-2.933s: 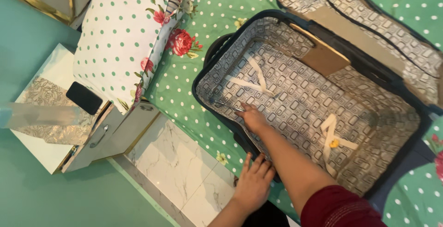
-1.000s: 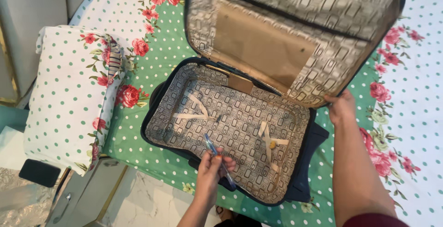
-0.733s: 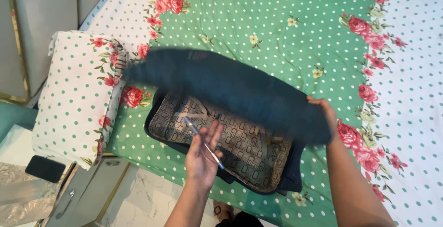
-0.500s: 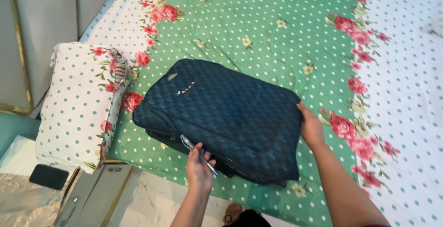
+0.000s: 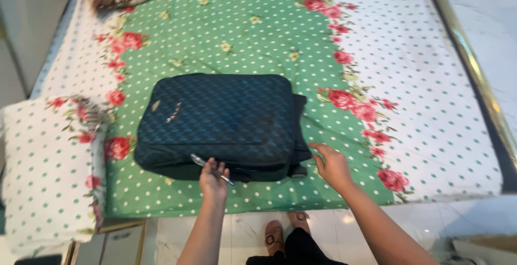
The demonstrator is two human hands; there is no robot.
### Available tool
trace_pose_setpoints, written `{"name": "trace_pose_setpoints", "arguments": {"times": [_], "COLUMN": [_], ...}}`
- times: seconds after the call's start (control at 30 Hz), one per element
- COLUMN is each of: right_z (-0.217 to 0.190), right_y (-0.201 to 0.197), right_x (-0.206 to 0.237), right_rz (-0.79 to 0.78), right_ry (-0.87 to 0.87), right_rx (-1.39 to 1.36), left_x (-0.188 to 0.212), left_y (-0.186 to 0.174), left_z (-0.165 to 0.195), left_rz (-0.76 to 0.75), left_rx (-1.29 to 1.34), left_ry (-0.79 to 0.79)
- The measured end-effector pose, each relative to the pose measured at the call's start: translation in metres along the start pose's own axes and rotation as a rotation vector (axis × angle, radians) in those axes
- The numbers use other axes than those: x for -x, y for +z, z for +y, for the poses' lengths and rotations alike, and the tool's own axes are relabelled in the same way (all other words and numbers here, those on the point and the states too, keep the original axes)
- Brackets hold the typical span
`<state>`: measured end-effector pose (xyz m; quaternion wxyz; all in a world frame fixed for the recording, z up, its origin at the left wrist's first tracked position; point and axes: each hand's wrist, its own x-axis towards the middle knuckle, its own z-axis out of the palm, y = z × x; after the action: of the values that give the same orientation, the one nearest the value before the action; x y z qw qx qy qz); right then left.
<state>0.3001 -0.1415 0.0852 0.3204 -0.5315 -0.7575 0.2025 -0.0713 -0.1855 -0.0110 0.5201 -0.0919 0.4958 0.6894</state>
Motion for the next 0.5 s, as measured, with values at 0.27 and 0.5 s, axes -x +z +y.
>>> {"name": "trace_pose_setpoints", "arguments": {"times": [0.27, 0.5], "right_z": [0.051, 0.091], "right_y": [-0.063, -0.078], "right_x": [0.037, 0.02], "right_rz": [0.045, 0.019], "right_ry": [0.163, 0.189], "right_rx": [-0.03, -0.16], "left_x": [0.01, 0.01], "left_y": [0.067, 0.203], "left_z": [0.016, 0.084], "left_rz": [-0.129, -0.153], "left_rx": [0.093, -0.01], "left_ry": [0.326, 0.619]}}
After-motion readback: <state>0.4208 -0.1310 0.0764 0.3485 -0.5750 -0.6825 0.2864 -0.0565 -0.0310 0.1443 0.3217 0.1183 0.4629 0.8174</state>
